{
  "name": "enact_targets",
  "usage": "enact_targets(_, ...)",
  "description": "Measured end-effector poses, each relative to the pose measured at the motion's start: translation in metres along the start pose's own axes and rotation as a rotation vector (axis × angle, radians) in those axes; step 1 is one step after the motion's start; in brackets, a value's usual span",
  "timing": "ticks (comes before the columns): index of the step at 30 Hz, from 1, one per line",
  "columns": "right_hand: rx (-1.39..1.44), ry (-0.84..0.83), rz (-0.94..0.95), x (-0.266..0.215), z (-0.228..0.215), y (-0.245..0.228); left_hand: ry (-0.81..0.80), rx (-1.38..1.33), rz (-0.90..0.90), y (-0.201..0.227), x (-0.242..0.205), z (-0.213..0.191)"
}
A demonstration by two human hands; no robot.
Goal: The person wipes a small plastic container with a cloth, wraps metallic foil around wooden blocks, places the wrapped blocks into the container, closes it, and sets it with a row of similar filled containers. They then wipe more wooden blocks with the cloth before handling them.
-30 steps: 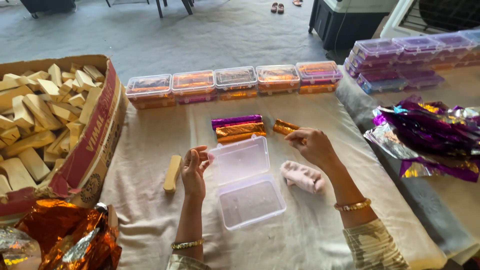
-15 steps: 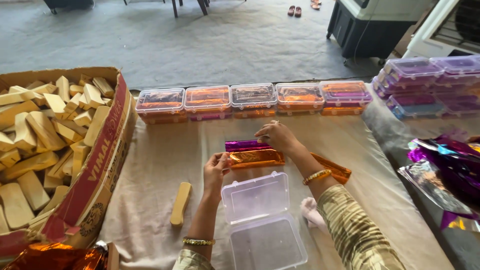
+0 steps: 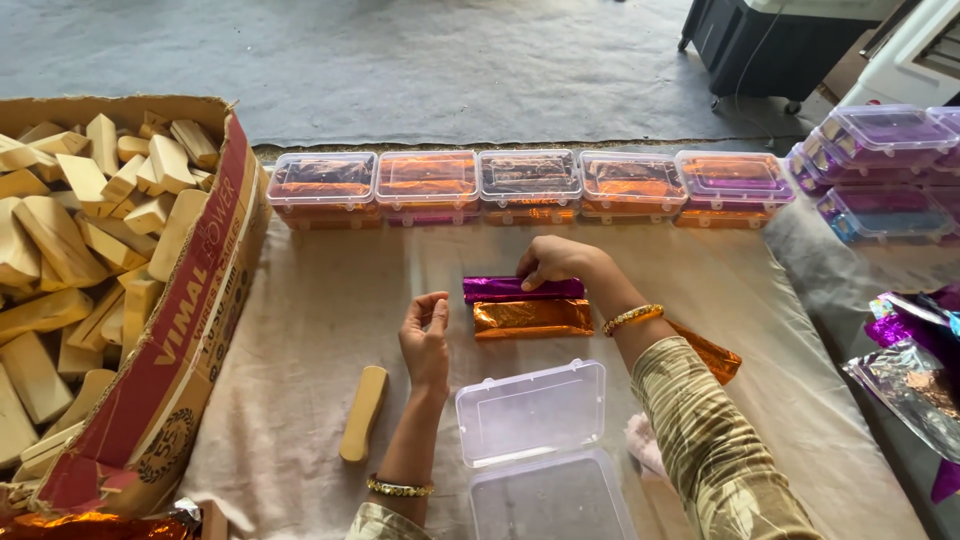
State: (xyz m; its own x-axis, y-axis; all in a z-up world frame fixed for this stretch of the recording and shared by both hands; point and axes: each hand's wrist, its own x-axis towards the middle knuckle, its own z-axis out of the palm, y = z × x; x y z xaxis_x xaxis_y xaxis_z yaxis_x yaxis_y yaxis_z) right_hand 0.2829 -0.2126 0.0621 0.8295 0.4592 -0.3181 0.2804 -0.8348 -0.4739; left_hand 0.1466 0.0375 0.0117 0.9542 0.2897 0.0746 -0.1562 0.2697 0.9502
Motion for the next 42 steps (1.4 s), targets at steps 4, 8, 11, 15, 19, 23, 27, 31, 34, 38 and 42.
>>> enact_targets(4,0.073,-0.045,0.037,0.002,-0.003,0.001,-0.016,0.02,-0.003,-0.006,-0.001,0.001)
enact_targets(8,0.05,-0.087,0.051,0.0,-0.012,-0.004,-0.05,0.044,0.008,-0.009,0.001,0.001)
enact_targets(11,0.058,-0.12,0.055,0.002,-0.013,-0.001,-0.065,0.042,0.013,-0.007,0.002,0.002)
enact_targets(15,0.083,-0.061,0.081,0.003,-0.01,-0.002,-0.074,0.046,0.017,-0.01,0.002,0.002)
enact_targets(19,0.072,-0.068,0.125,0.003,-0.01,-0.006,-0.08,0.046,0.013,-0.01,0.002,0.001)
enact_targets(23,0.045,-0.088,0.131,0.003,-0.01,-0.004,-0.089,0.048,0.038,-0.013,0.003,0.001)
enact_targets(27,0.031,-0.091,0.094,0.004,-0.005,0.0,-0.094,0.051,0.035,-0.011,0.003,0.002)
enact_targets(31,0.061,-0.063,0.107,0.005,-0.002,0.0,-0.099,0.049,0.016,-0.009,0.002,0.002)
enact_targets(34,0.041,-0.051,0.119,0.0,-0.004,-0.009,-0.099,0.048,0.017,-0.01,0.002,0.002)
enact_targets(38,-0.041,-0.023,0.109,-0.005,-0.006,-0.019,-0.1,0.053,0.023,-0.011,0.002,0.002)
enact_targets(42,-0.032,-0.016,0.111,-0.005,-0.006,-0.017,-0.098,0.059,0.015,-0.008,0.002,0.003)
